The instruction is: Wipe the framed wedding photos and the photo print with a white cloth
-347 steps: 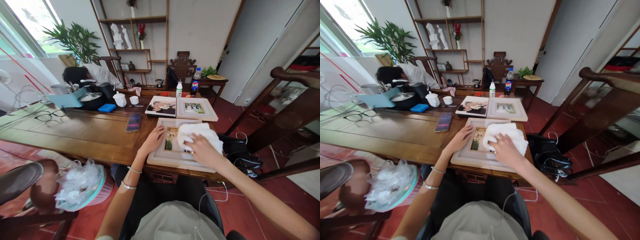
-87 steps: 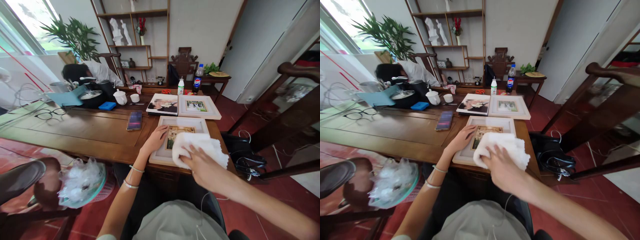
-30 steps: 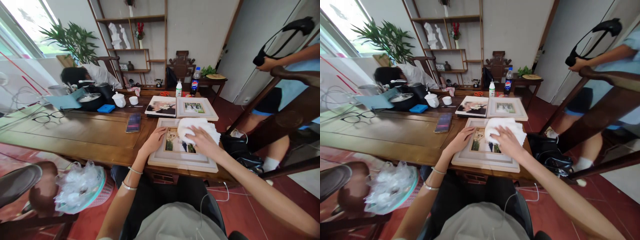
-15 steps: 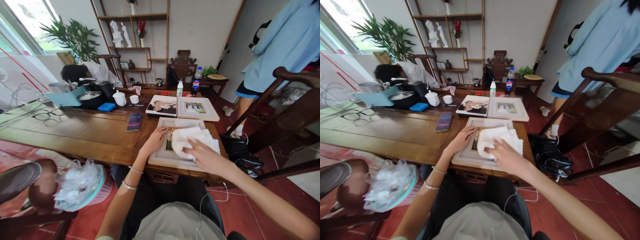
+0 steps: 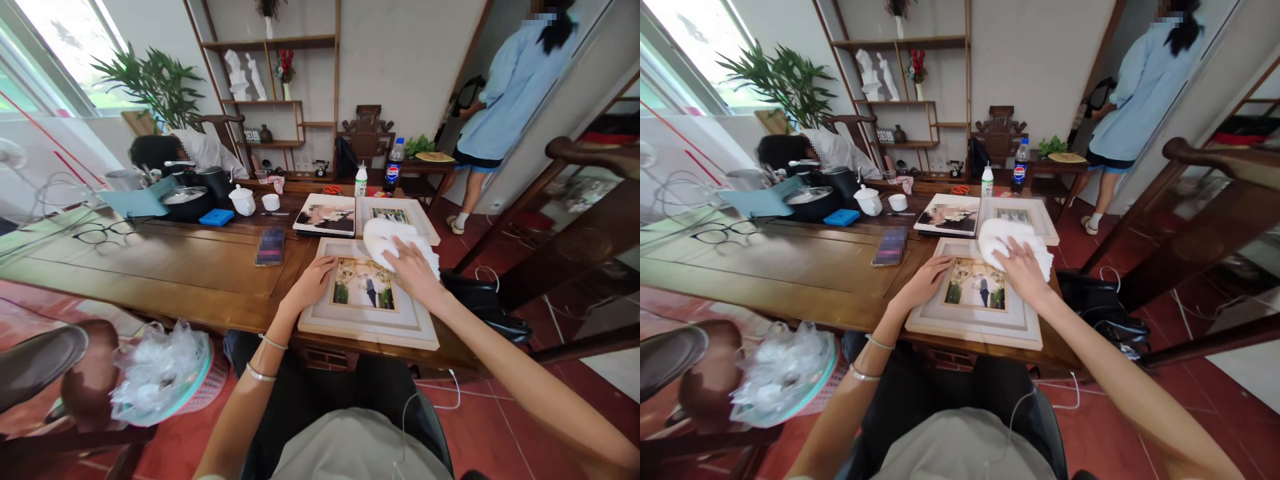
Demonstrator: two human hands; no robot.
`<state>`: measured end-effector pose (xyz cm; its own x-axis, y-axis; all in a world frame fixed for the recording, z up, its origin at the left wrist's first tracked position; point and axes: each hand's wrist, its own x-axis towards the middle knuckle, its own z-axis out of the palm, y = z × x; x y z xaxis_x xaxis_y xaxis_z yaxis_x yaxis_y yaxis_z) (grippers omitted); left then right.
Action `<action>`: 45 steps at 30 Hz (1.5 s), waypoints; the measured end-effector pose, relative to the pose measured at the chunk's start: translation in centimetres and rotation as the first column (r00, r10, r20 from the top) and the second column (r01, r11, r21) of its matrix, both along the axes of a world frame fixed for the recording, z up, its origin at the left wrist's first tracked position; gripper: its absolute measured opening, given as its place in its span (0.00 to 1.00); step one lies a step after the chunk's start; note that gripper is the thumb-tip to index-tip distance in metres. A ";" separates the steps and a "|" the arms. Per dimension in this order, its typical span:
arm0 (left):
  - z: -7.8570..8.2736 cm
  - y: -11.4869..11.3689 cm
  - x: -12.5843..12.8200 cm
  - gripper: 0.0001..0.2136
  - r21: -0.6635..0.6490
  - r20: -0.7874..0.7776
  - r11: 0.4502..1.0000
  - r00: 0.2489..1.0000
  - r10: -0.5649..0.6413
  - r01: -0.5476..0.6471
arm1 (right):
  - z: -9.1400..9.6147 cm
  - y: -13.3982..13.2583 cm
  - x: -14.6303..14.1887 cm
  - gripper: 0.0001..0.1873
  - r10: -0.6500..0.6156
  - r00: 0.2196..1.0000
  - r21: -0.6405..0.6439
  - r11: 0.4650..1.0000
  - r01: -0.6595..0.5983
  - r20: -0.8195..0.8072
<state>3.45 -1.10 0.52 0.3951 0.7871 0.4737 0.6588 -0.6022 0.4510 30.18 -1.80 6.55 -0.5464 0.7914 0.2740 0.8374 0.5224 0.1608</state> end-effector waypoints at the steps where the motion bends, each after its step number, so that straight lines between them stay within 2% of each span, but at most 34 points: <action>1: 0.1 0.0 0.0 0.17 -0.002 -0.002 1.000 1.000 -0.002 0.002 | 0.0 1.0 -0.2 0.35 0.006 1.000 0.023 1.000 -0.006 0.007; 4: 0.2 -0.1 0.0 0.18 -0.014 -0.017 1.000 1.000 -0.007 0.006 | 0.1 2.2 -1.1 0.35 0.054 0.997 -0.032 0.998 -0.053 0.049; 7: 0.2 -0.1 0.1 0.18 -0.015 -0.016 1.000 1.000 -0.001 0.000 | 0.2 0.8 -2.3 0.34 0.085 0.995 -0.139 0.987 -0.077 0.052; 9: 0.0 0.0 0.1 0.18 -0.007 -0.009 1.000 1.000 0.005 -0.005 | 0.4 -1.5 -3.1 0.33 0.110 0.993 -0.192 0.976 -0.101 0.040; 15: -0.2 0.1 0.1 0.18 -0.005 0.014 1.000 1.000 0.002 -0.002 | 1.5 -11.0 -5.3 0.31 0.167 0.985 -0.322 0.931 -0.170 -0.035; 17: -0.1 0.0 0.1 0.18 -0.008 0.012 1.000 1.000 0.004 -0.003 | 1.7 -12.6 -5.6 0.32 0.143 0.988 -0.370 0.916 -0.153 -0.055; 20: 0.0 -0.1 0.1 0.18 -0.011 0.000 1.000 1.000 -0.004 0.004 | 1.3 -11.6 -5.3 0.34 0.123 0.990 -0.364 0.921 -0.142 -0.074; 23: 0.1 -0.1 0.0 0.18 -0.006 0.000 1.000 1.000 -0.013 0.013 | 0.4 -7.2 -4.2 0.36 0.064 0.996 -0.269 0.960 -0.078 -0.061; 26: 0.0 -0.1 0.1 0.17 -0.012 0.005 1.000 1.000 0.002 -0.002 | -0.1 -2.4 -3.5 0.34 -0.034 0.998 -0.181 0.983 0.025 -0.045; 29: 0.0 0.0 0.3 0.17 -0.016 0.010 1.000 1.000 0.022 -0.021 | 0.0 -0.4 -4.2 0.32 -0.056 0.998 -0.159 0.986 0.049 -0.038; 31: 0.2 -0.1 0.4 0.16 -0.018 0.029 0.999 0.999 0.034 -0.034 | 0.1 -1.0 -5.4 0.33 -0.022 1.000 -0.197 0.980 0.019 -0.014; 35: 1.0 -0.3 0.8 0.19 -0.055 0.125 0.998 0.992 0.036 -0.029 | 0.5 -4.7 -8.2 0.33 0.105 0.994 -0.324 0.940 -0.104 -0.015; 37: 1.3 -0.2 1.0 0.20 -0.091 0.155 0.994 0.985 0.076 -0.063 | 0.6 -6.4 -8.8 0.32 0.186 0.982 -0.351 0.917 -0.188 -0.040; 40: 1.4 -0.1 1.4 0.19 -0.123 0.126 0.985 0.983 0.134 -0.118 | 0.7 -7.6 -8.2 0.31 0.318 0.945 -0.390 0.864 -0.319 -0.069; 45: 1.0 -0.1 1.5 0.21 -0.105 0.051 0.988 0.991 0.122 -0.116 | 2.0 -8.6 -5.4 0.30 0.455 0.878 -0.423 0.773 -0.473 -0.150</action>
<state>4.99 -1.22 1.53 0.2707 0.8719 0.4080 0.6944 -0.4704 0.5445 24.73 -10.41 8.60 -0.8748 0.4844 -0.0079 0.4757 0.8559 -0.2030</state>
